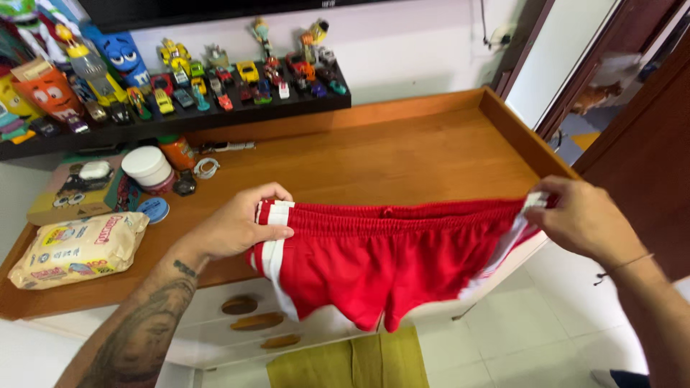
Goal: The person picks up several garments from a bed, folds them on a desk, and places each one into a suitcase.
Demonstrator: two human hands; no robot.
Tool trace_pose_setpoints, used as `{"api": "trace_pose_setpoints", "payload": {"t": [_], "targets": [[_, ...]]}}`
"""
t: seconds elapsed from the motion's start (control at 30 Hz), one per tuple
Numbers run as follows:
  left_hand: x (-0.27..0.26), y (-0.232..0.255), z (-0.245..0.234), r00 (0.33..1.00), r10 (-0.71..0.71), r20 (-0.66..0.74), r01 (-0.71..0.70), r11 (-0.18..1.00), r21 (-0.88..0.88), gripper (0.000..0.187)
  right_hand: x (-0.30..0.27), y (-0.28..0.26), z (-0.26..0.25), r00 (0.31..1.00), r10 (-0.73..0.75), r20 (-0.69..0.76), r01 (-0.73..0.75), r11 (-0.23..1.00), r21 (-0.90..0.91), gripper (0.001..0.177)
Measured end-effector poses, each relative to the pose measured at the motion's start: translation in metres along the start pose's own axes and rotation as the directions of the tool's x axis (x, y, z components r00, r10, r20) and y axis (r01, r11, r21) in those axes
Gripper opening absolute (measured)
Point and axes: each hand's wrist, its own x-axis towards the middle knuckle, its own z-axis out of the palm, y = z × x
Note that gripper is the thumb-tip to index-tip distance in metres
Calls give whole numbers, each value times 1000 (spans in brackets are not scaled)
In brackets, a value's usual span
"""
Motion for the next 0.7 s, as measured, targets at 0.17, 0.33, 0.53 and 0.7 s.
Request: {"api": "trace_pose_setpoints", "payload": {"t": [0.17, 0.33, 0.53, 0.7], "targets": [[2, -14, -22, 956, -159, 245, 121, 979, 164, 32, 20, -9, 7, 915, 112, 388, -190, 967, 169, 28], [62, -38, -26, 893, 42, -448, 101, 951, 292, 41, 79, -70, 28, 965, 69, -253, -9, 973, 233, 33], [80, -80, 46, 899, 15, -438, 330, 634, 700, 48, 86, -79, 151, 964, -164, -209, 205, 959, 194, 86], [101, -131, 85, 829, 433, -354, -88, 726, 682, 51, 80, -36, 193, 964, 266, 10, -266, 964, 28, 86]]}}
